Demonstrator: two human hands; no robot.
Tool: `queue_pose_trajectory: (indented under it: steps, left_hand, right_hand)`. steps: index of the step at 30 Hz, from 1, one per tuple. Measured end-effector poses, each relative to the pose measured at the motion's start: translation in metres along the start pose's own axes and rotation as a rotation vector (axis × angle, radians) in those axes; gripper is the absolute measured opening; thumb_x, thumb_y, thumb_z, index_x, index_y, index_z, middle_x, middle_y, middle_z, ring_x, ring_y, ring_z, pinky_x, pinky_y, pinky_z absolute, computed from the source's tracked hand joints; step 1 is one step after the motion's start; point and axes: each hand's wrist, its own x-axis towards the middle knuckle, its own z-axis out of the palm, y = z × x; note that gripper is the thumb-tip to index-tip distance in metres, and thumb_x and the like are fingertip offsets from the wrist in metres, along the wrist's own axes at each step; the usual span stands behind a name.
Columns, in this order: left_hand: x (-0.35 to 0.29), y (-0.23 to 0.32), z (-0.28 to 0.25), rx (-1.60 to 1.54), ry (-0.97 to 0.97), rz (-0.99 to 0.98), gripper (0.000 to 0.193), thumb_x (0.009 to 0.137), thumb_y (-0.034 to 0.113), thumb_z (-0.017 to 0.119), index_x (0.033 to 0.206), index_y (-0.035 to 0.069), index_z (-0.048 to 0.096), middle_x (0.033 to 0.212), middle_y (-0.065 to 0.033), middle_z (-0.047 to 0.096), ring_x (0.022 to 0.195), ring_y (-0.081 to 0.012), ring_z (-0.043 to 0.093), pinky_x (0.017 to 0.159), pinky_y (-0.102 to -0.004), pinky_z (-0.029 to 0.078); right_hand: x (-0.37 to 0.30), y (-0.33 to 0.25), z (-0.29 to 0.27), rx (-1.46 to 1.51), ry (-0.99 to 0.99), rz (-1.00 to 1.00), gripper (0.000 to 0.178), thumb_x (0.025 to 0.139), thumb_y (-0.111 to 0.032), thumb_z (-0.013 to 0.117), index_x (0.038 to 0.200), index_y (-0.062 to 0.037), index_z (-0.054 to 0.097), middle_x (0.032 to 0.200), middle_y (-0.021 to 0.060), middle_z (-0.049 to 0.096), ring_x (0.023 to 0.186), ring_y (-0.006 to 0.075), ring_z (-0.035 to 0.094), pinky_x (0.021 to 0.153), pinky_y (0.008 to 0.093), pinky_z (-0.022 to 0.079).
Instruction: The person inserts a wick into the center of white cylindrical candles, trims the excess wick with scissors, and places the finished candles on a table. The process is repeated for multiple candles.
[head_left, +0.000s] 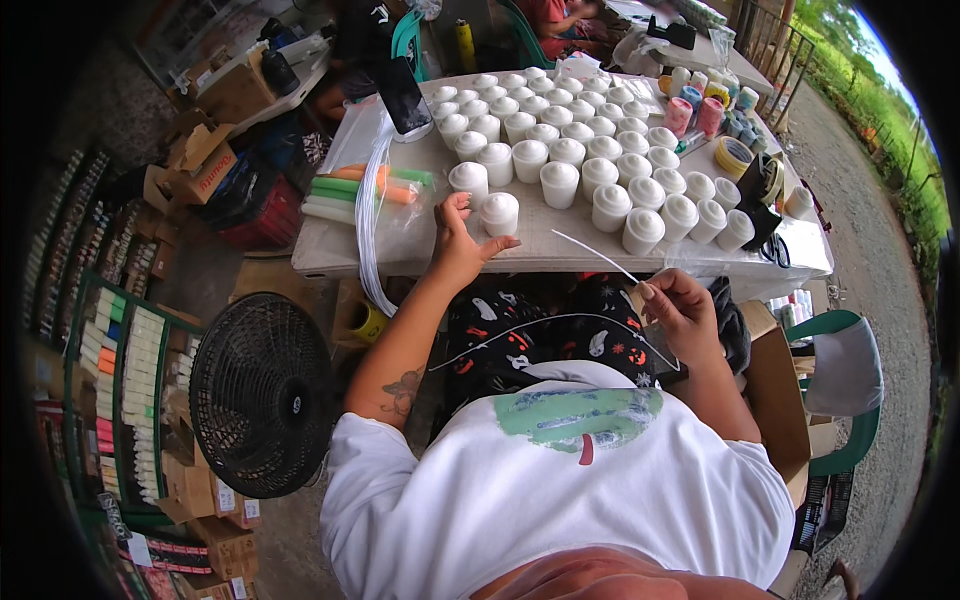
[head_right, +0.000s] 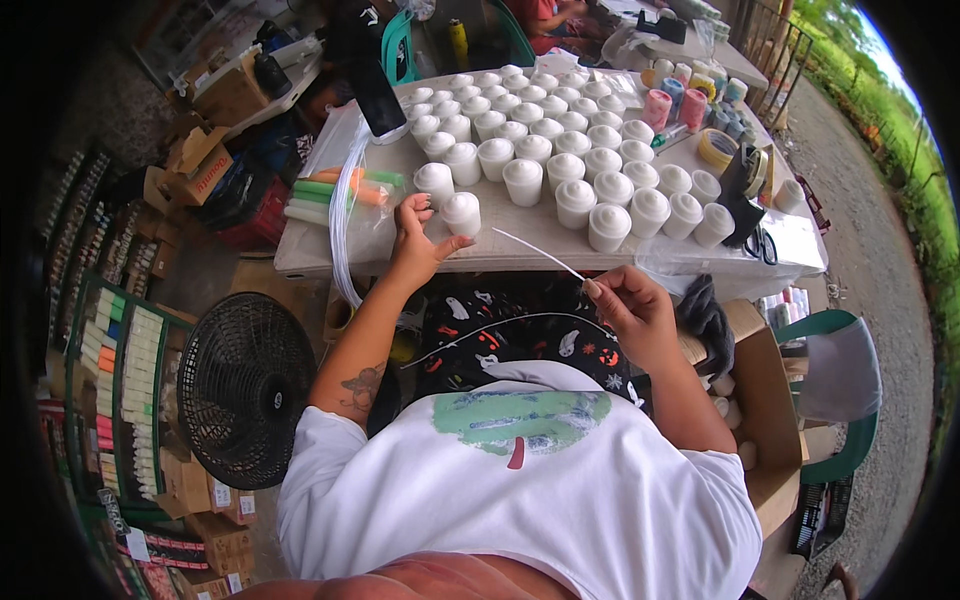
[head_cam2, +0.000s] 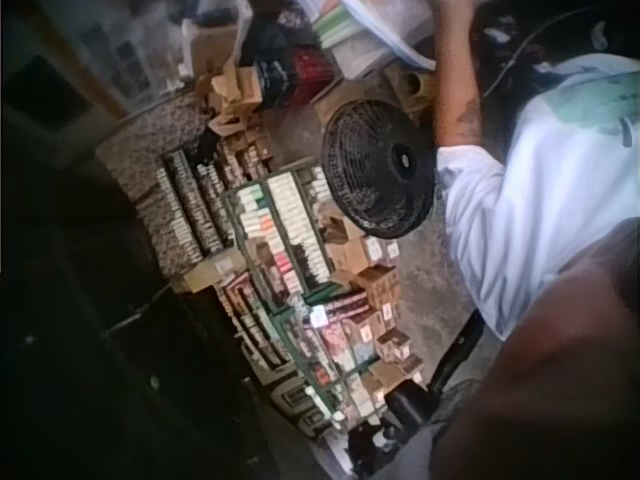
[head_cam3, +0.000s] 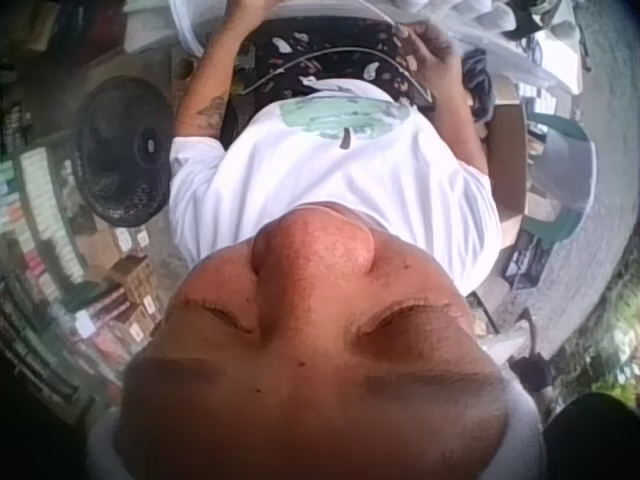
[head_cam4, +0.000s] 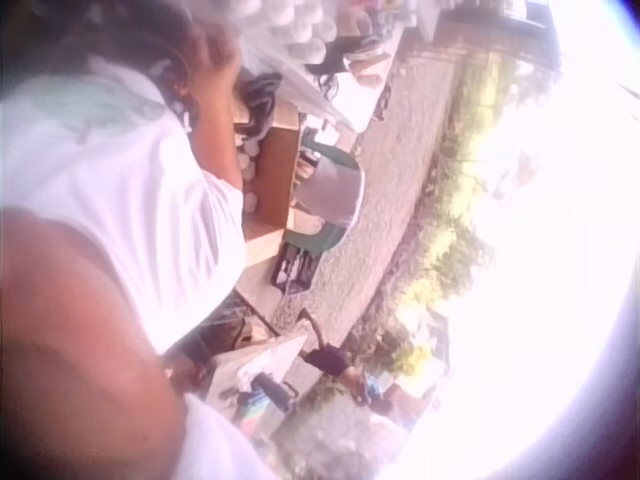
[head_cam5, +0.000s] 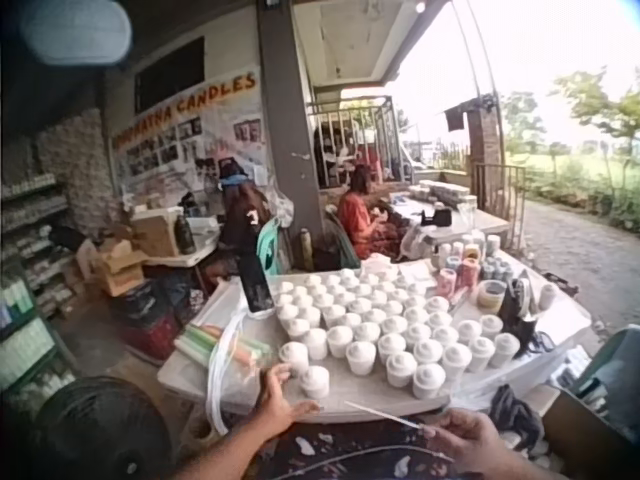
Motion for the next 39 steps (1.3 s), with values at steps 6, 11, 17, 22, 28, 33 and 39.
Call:
queue_pose_trajectory:
  steps: [6,11,17,22,28,33,39]
  left_hand:
    - [0.019,-0.007,0.036,0.127,0.001,-0.102,0.069,0.064,0.023,0.086,0.116,0.001,0.048,0.117,-0.0184,0.051,0.108,-0.0343,0.051,0.090,-0.0439,0.045]
    - [0.009,0.058,0.013,0.134,0.187,0.407,0.066,0.063,0.008,0.084,0.119,0.004,0.050,0.116,-0.0159,0.054,0.106,-0.0352,0.054,0.090,-0.0434,0.046]
    - [0.005,0.118,-0.018,0.134,0.235,0.428,0.070,0.060,0.005,0.085,0.122,0.005,0.053,0.116,-0.0142,0.052,0.105,-0.0309,0.055,0.090,-0.0394,0.046]
    - [-0.002,0.135,-0.028,0.046,0.235,0.375,0.067,0.061,0.005,0.083,0.121,0.002,0.054,0.114,-0.0153,0.056,0.105,-0.0319,0.054,0.088,-0.0413,0.047]
    - [-0.008,0.149,-0.033,-0.010,0.225,0.364,0.067,0.061,0.006,0.084,0.121,0.002,0.054,0.113,-0.0149,0.056,0.105,-0.0312,0.053,0.088,-0.0406,0.046]
    - [-0.017,0.169,-0.047,0.058,0.120,0.450,0.077,0.058,0.002,0.086,0.125,0.001,0.049,0.121,-0.0141,0.044,0.108,-0.0262,0.053,0.089,-0.0362,0.048]
    - [-0.035,0.226,-0.068,-0.175,0.172,0.746,0.050,0.068,0.028,0.082,0.113,0.023,0.061,0.109,-0.0030,0.051,0.102,-0.0206,0.051,0.094,-0.0435,0.039]
  right_hand:
    - [0.000,-0.002,-0.002,-0.170,0.075,-0.129,0.005,0.090,-0.005,0.063,0.090,-0.0002,0.061,0.073,-0.0023,0.055,0.062,0.0037,0.047,0.056,0.0190,0.037]
    - [-0.001,0.002,-0.009,-0.161,0.134,-0.295,0.003,0.088,-0.001,0.064,0.088,0.0008,0.061,0.076,0.0007,0.054,0.066,0.0058,0.047,0.059,0.0202,0.037]
    - [-0.002,0.001,-0.005,-0.143,0.117,-0.270,0.005,0.088,0.000,0.064,0.087,0.0019,0.060,0.080,0.0020,0.055,0.068,0.0062,0.049,0.061,0.0195,0.039]
    - [-0.003,0.002,-0.002,-0.110,0.100,-0.265,0.004,0.088,0.000,0.064,0.088,0.0019,0.060,0.080,0.0023,0.056,0.068,0.0062,0.050,0.061,0.0195,0.039]
    - [-0.003,-0.002,-0.005,-0.139,0.091,-0.292,0.004,0.088,0.001,0.063,0.087,0.0020,0.060,0.079,0.0023,0.055,0.069,0.0069,0.050,0.062,0.0200,0.039]
    - [-0.004,0.001,-0.005,-0.145,0.109,-0.256,0.004,0.087,0.001,0.064,0.086,0.0016,0.060,0.078,0.0026,0.055,0.069,0.0076,0.049,0.062,0.0207,0.039]
    - [-0.002,-0.002,-0.001,-0.146,0.107,-0.255,0.005,0.086,0.001,0.065,0.085,0.0010,0.061,0.076,0.0019,0.054,0.067,0.0076,0.049,0.060,0.0208,0.038]
